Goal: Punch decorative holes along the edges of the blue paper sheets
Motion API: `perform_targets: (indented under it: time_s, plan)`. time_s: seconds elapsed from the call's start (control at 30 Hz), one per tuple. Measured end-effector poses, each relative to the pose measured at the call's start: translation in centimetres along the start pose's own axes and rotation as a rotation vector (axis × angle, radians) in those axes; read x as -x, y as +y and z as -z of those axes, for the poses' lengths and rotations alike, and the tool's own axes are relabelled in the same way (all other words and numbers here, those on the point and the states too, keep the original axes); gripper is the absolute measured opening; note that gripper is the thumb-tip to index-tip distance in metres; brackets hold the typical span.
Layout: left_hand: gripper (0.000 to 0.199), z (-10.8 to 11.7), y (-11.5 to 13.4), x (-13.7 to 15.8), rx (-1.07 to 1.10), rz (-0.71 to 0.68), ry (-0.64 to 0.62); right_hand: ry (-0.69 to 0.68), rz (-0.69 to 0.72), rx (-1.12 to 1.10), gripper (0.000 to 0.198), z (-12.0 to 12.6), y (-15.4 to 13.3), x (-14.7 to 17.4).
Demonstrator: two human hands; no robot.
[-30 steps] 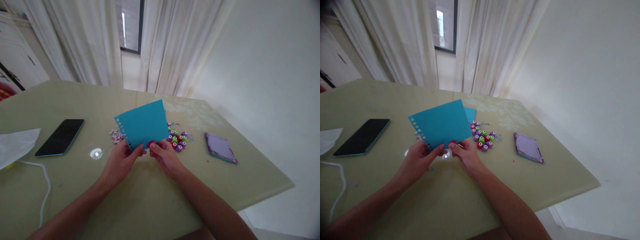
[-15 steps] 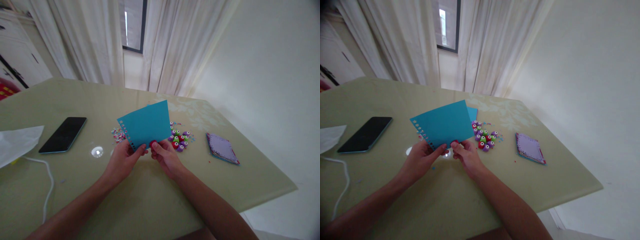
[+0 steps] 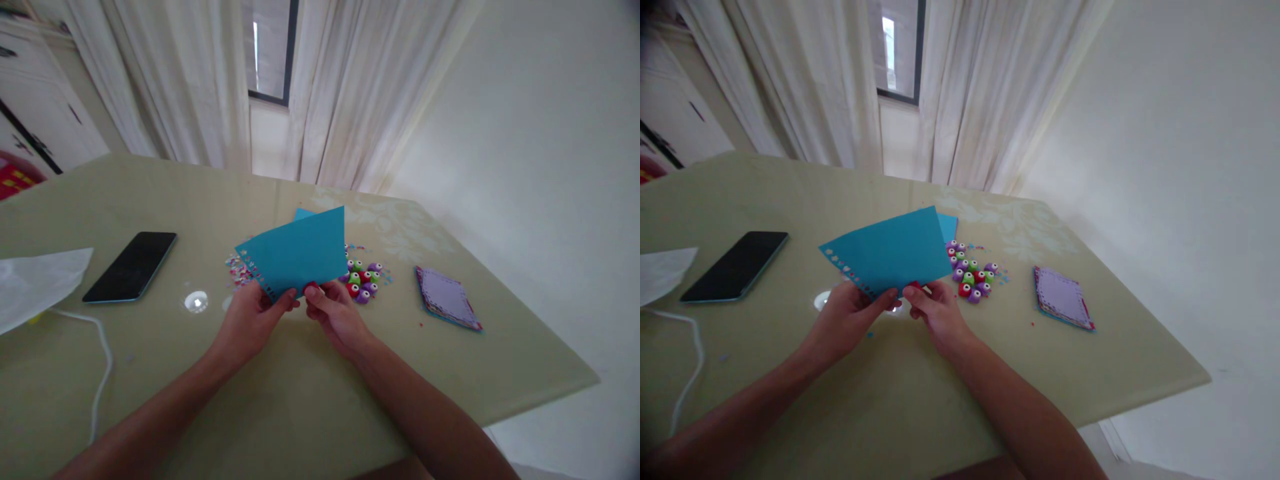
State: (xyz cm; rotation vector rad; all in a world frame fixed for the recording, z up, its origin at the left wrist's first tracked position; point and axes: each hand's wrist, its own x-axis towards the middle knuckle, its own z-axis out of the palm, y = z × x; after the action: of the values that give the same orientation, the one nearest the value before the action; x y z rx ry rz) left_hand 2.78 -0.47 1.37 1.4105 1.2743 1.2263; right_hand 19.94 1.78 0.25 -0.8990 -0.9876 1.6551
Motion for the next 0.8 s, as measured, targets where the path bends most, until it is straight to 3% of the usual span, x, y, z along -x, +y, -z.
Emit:
perform_targets:
  time_s: [0.3, 0.37, 0.57, 0.67, 0.8]
  plan:
    - [0.031, 0.6, -0.1, -0.3, 0.050, 0.069, 0.104, -0.011, 0.082, 0.069, 0.038, 0.7, -0.6, -0.6]
    - [0.033, 0.9, -0.2, -0.4, 0.046, 0.099, 0.132, 0.004, 0.147, 0.223, 0.035, 1.2, -1.0, -0.8]
    - [0.036, 1.3, -0.1, -0.6, 0.119, 0.126, 0.206, -0.093, 0.311, 1.042, 0.010, 2.0, -0.6, -0.6]
    - [0.035, 1.4, -0.2, -0.7, 0.129, 0.134, 0.236, -0.129, 0.368, 1.148, 0.012, 1.5, 0.5, -0.4]
    - [0.034, 1.8, -0.3, -1.0, 0.117, 0.136, 0.295, -0.142, 0.380, 1.083, 0.037, 1.6, 0.6, -0.7]
